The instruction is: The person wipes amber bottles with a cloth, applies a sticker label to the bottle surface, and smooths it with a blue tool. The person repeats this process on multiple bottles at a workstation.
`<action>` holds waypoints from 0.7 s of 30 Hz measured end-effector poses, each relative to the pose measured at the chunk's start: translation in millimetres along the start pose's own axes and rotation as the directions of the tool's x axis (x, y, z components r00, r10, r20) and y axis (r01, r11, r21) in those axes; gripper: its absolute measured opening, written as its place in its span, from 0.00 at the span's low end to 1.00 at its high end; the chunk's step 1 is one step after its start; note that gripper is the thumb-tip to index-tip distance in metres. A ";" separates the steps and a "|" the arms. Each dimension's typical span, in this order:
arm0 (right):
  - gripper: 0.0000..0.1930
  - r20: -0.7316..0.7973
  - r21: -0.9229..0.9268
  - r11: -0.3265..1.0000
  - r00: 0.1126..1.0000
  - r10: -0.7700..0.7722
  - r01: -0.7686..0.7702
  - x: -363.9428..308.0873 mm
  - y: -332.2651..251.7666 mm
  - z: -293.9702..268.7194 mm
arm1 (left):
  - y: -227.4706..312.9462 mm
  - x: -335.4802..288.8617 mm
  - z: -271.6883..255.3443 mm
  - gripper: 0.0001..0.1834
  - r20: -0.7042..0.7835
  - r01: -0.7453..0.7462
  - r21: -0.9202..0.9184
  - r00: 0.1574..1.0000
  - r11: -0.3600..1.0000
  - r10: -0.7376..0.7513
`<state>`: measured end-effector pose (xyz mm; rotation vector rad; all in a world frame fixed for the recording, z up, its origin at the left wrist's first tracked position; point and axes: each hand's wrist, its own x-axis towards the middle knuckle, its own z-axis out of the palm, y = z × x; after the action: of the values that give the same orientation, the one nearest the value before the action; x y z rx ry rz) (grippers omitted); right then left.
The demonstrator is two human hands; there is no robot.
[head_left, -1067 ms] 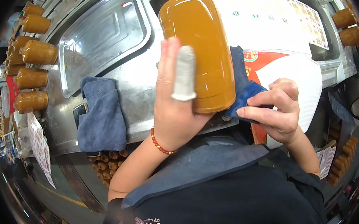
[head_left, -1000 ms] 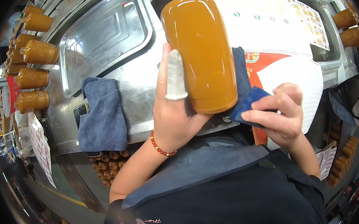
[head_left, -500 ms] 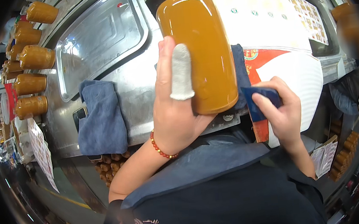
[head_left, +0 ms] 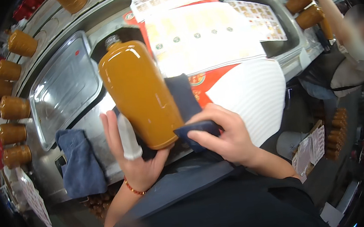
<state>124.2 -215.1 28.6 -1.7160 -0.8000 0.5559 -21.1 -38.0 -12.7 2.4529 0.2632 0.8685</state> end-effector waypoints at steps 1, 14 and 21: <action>0.08 -0.034 0.124 0.987 0.994 0.104 -0.099 0.8 11.7 -1.8 | 1.2 -2.5 -3.4 0.46 -0.033 -0.082 0.088 0.996 0.993 0.085; 0.16 -0.328 0.207 0.964 0.916 0.230 -0.168 44.0 65.2 -174.8 | -7.5 19.8 -20.7 0.11 0.158 -0.605 0.254 0.796 0.755 0.584; 0.20 -0.509 0.351 0.863 0.699 0.502 -0.364 98.7 114.2 -328.3 | 7.7 49.2 -10.1 0.08 0.317 -0.637 0.178 0.759 0.750 0.569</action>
<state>450.2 -370.2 14.6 -1.7234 0.1330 0.3670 10.8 -23.5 24.2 2.9315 -0.5931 0.7981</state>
